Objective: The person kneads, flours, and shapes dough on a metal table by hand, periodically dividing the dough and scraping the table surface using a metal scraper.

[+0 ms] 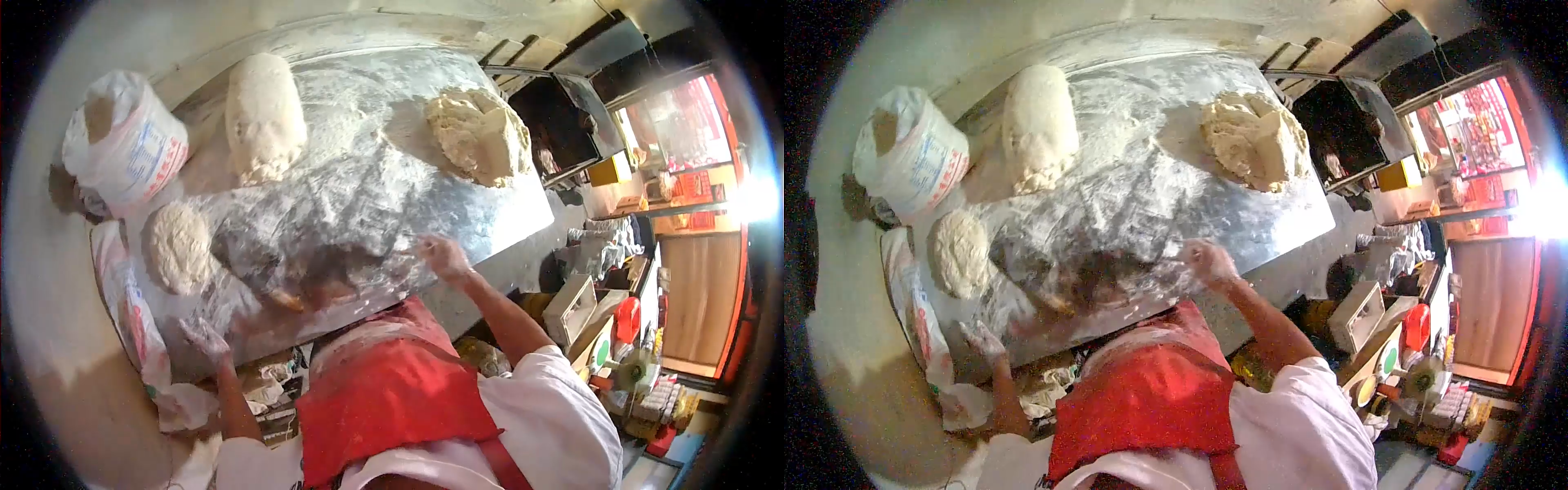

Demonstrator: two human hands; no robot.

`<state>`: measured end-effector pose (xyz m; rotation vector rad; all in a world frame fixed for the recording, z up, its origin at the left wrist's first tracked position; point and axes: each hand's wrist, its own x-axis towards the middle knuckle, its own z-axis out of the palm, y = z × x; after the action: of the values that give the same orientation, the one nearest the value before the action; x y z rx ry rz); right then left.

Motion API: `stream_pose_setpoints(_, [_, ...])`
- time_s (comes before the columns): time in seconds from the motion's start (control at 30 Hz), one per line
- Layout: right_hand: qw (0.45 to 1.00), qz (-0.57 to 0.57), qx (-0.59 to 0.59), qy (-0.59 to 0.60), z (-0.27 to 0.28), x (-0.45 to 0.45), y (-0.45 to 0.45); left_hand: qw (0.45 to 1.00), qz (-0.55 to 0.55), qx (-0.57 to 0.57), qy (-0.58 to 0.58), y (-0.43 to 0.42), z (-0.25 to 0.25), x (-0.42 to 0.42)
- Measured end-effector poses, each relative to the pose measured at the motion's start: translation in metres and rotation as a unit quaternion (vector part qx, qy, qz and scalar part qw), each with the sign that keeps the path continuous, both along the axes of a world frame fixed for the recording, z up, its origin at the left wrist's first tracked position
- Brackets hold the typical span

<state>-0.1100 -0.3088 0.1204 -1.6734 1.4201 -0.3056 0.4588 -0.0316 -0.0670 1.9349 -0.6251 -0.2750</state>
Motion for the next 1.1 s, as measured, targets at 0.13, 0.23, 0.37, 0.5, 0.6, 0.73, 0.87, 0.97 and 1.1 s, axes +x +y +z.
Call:
stream_pose_setpoints(0.13, [0.982,-0.163,-0.093,0.025,-0.031,-0.111,-0.059,0.977,-0.045,0.073,-0.198,-0.099,0.144,-0.142])
stream_pose_setpoints(0.23, [0.93,-0.139,-0.275,0.201,0.0,-0.144,-0.126,0.965,-0.225,0.047,-0.124,-0.161,0.148,-0.232])
stream_pose_setpoints(0.37, [0.93,-0.141,-0.262,0.214,0.006,-0.174,-0.202,0.921,-0.367,0.056,0.12,-0.262,0.148,-0.358])
stream_pose_setpoints(0.5, [0.94,-0.101,-0.241,0.221,-0.016,-0.189,-0.247,0.848,-0.468,0.132,0.21,-0.348,0.163,-0.445])
stream_pose_setpoints(0.6, [0.939,-0.07,-0.248,0.228,-0.015,-0.19,-0.264,0.81,-0.503,0.14,0.267,-0.389,0.169,-0.481])
stream_pose_setpoints(0.73, [0.948,-0.086,-0.195,0.238,-0.01,-0.194,-0.276,0.772,-0.478,0.123,0.4,-0.427,0.174,-0.512])
stream_pose_setpoints(0.87, [0.95,-0.137,-0.176,0.219,0.003,-0.17,-0.269,0.756,-0.496,0.161,0.396,-0.449,0.178,-0.523])
stream_pose_setpoints(0.97, [0.913,-0.049,-0.341,0.218,0.011,-0.139,-0.253,0.71,-0.453,0.169,0.512,-0.462,0.174,-0.529])
stream_pose_setpoints(1.1, [0.879,0.13,-0.39,0.241,-0.024,-0.104,-0.234,0.67,-0.352,0.122,0.642,-0.466,0.153,-0.526])
